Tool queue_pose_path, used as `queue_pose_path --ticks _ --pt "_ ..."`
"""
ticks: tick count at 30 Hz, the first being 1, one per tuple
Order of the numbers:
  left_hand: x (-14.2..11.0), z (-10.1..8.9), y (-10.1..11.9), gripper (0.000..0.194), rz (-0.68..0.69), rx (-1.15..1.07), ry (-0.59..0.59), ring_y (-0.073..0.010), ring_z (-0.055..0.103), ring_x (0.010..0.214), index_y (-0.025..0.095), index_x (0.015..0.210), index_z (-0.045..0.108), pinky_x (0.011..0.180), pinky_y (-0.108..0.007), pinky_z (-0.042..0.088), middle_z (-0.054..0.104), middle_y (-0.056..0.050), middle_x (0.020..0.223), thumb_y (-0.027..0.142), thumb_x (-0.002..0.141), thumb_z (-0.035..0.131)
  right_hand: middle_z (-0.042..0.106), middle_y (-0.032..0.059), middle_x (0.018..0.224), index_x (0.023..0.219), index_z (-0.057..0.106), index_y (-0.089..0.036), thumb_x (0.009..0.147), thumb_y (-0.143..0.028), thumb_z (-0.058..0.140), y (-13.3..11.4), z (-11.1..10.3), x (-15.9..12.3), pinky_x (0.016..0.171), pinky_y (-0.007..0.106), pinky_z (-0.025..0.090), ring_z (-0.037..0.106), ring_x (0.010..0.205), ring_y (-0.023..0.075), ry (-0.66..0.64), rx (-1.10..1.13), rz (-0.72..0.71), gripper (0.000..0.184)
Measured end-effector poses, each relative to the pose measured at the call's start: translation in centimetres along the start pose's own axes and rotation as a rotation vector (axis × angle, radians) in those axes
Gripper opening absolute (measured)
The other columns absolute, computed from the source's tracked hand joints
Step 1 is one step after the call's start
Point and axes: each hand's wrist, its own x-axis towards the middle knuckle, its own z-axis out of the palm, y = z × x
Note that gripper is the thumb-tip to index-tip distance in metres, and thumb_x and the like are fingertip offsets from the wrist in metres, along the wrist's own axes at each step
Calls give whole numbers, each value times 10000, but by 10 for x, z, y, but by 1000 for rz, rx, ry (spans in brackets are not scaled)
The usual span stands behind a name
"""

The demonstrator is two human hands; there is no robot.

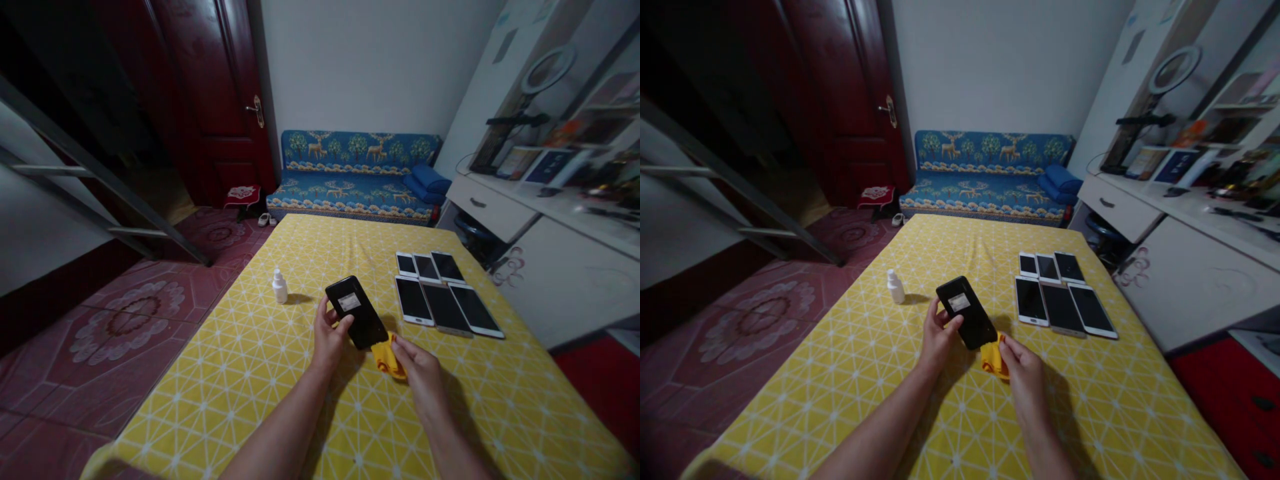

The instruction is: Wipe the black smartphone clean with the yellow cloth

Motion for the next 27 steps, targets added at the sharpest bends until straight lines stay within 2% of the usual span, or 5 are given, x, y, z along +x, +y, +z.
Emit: queue_pose_path --ticks 8,14,17,23,27 --pt "2 -5 -6 759 -84 -15 -35 -246 721 847 208 1293 532 807 -376 546 762 -85 938 280 627 889 731 114 1131 1115 754 -189 843 -411 566 -24 5 -14 867 378 592 717 1007 280 15 -311 -355 398" --pt "5 -9 -3 676 -150 -44 -114 -235 720 746 148 1219 605 749 -357 559 764 -121 928 317 629 890 696 60 1225 1183 720 -252 919 -254 468 -25 1 -20 990 405 547 671 1126 240 -104 -399 -632 364" --pt "3 -9 -2 679 -193 -42 -203 -237 721 739 137 1233 617 742 -350 558 763 -136 942 315 636 886 670 47 1271 1211 703 -262 923 -219 451 -24 -2 -16 1004 402 541 643 1173 233 -135 -421 -667 384" --pt "-7 -6 -1 729 -279 -63 -496 -258 729 802 139 1302 594 759 -335 551 755 -158 991 315 653 875 677 49 1260 1191 712 -254 938 -255 470 -31 -5 0 1009 394 536 640 1176 227 -80 -420 -662 350" --pt "-10 -4 0 723 -332 -111 -544 -239 730 776 153 1296 605 734 -303 544 760 -139 967 294 644 883 691 60 1230 1159 728 -244 930 -325 500 -40 -3 10 1007 400 534 647 1164 238 -36 -374 -595 334"
